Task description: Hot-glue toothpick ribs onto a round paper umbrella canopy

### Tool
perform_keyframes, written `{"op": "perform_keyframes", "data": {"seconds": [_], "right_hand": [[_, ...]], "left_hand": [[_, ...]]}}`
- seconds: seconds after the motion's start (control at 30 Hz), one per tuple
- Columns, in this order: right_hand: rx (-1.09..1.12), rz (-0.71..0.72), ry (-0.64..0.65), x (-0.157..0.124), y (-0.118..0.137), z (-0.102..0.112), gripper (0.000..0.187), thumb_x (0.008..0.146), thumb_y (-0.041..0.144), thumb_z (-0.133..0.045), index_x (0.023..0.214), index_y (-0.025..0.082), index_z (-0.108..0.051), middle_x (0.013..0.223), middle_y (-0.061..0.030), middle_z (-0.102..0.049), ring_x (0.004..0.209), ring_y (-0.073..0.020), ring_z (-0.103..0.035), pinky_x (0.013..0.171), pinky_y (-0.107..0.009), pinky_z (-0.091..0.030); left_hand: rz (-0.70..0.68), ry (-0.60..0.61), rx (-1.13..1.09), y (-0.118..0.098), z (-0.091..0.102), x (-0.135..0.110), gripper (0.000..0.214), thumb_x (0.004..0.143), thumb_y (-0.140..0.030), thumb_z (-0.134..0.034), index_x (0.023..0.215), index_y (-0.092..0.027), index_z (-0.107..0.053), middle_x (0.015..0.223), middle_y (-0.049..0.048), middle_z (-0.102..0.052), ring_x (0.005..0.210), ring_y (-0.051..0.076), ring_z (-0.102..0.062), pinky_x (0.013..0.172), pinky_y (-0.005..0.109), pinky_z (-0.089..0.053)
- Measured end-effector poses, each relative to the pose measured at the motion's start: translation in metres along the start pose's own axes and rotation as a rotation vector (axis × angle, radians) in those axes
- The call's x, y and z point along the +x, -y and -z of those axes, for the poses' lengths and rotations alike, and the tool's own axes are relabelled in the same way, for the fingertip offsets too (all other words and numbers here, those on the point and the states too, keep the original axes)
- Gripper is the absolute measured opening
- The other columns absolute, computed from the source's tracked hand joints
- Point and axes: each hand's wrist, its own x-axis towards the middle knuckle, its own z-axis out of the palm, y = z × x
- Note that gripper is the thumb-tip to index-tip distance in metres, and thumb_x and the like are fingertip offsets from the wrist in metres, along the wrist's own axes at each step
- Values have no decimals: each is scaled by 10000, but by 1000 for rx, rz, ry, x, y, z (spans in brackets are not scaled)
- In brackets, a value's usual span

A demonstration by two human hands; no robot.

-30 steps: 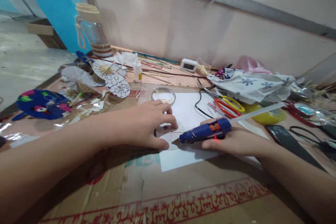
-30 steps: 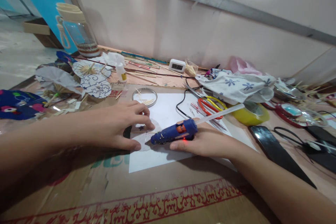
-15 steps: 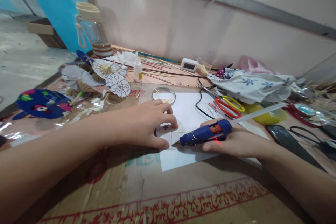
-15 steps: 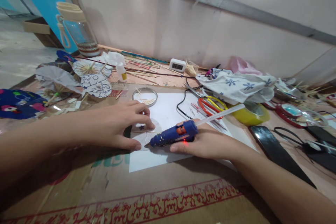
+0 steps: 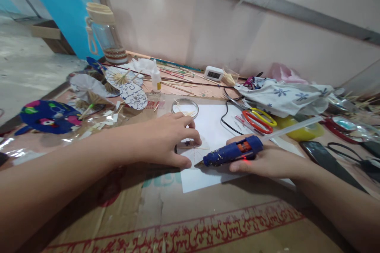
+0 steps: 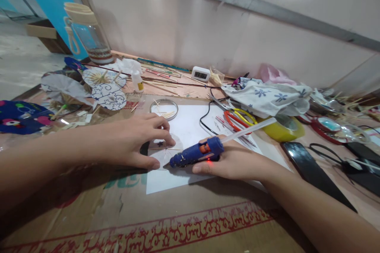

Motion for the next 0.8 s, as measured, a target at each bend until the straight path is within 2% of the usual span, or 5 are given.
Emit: {"op": "perform_keyframes", "data": {"seconds": [0.23, 0.5, 0.63, 0.8], "right_hand": [[11, 51, -6, 1, 1, -1, 370, 840, 614, -740, 1001, 289, -812, 788, -5, -742, 693, -216, -657, 599, -304, -483], [10, 143, 25, -3, 10, 0, 342, 868, 551, -755, 784, 223, -703, 702, 0, -676, 595, -162, -571, 541, -274, -419], [-2, 116, 27, -2, 12, 0, 343, 857, 566, -749, 866, 223, -746, 720, -4, -705, 597, -172, -589, 553, -281, -444], [-24, 3, 6, -7, 11, 2, 355, 820, 590, -761, 1007, 294, -823, 837, -24, -791, 726, -254, -708, 614, -325, -535]], "left_hand": [[-2, -6, -1, 2, -1, 0, 474, 840, -531, -793, 1275, -361, -713, 1281, 51, -612, 1187, 318, -576, 950, 425, -449], [11, -13, -4, 1, -2, 1, 485, 828, -518, -801, 1275, -351, -720, 1269, 55, -621, 1169, 316, -583, 948, 420, -458], [15, 2, 10, 0, 0, 1, 485, 835, -515, -799, 1284, -349, -719, 1269, 57, -616, 1175, 316, -579, 961, 428, -455], [6, -1, 7, -2, 1, 1, 486, 835, -511, -802, 1283, -340, -724, 1252, 58, -619, 1178, 312, -575, 976, 421, -451]]}}
